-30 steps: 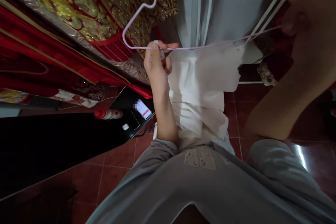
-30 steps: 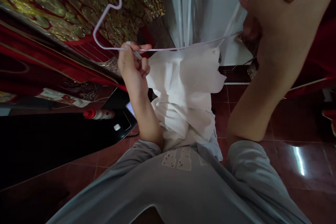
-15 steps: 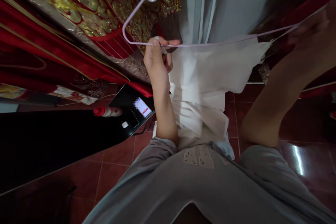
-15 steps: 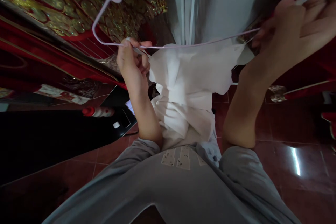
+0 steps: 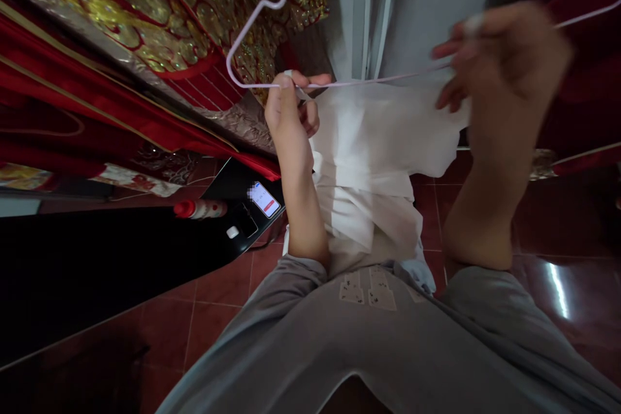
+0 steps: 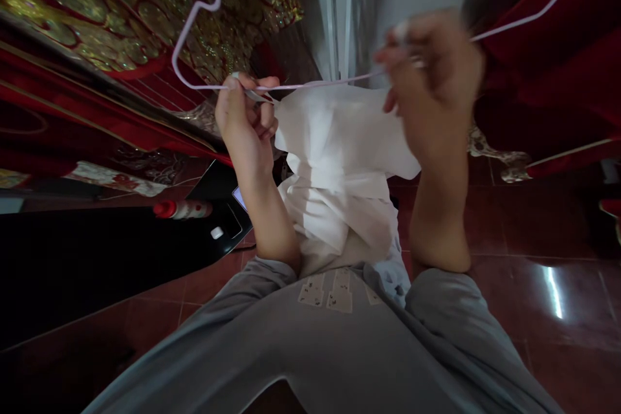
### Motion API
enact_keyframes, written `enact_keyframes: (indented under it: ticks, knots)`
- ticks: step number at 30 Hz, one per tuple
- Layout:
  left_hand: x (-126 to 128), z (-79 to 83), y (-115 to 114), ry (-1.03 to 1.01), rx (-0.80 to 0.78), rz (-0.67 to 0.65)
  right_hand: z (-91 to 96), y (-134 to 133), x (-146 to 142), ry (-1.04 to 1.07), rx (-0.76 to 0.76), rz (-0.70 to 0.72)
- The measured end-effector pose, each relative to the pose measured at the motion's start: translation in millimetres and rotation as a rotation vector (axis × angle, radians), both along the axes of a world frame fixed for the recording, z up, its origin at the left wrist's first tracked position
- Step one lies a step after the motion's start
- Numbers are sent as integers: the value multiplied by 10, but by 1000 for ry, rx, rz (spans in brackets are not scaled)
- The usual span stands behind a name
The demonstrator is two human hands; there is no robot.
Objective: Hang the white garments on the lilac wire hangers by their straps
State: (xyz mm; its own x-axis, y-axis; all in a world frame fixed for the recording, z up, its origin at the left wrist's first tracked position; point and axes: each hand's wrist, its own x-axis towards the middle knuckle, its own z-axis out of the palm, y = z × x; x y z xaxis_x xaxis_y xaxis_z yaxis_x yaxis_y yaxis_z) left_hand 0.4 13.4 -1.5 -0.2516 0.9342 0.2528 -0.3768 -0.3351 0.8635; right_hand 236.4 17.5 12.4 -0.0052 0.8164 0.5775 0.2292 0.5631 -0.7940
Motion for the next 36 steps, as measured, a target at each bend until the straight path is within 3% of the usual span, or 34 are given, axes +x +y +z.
enact_keyframes:
  ticks: [3, 7, 9, 13, 15, 17, 20, 23, 27, 32, 36]
  knots:
    - [-6, 11, -26, 40, -31, 18, -41, -106, -214, -41, -8, -65]
    - [-126, 46, -15, 83, -85, 21, -83, -132, -247, -14, 67, -93]
    - [-234, 53, 7, 66, -67, 110, -91, -122, -205, -2, 85, -94]
    - [-496, 1, 75, 80, 19, 413, -103, -81, -153, 1, 88, -79]
    - [-626, -47, 127, 101, 109, 562, -114, -64, -155, -1, 81, -75]
    - [-730, -77, 183, 153, 246, 607, -126, -56, -169, -14, 65, -77]
    - [-781, -25, 241, 263, 406, 395, -132, -61, -199, -33, 39, -87]
    - [-689, 172, 231, 309, 285, 150, -123, -72, -221, -29, 23, -116]
    - [-541, 515, 160, 317, -20, 80, -123, -77, -206, -15, 38, -122]
    - [-544, 795, 211, 581, 35, -42, -123, -111, -164, -46, 22, -117]
    - [-527, 832, 309, 430, -110, 94, -103, -156, -201, -30, 13, -91]
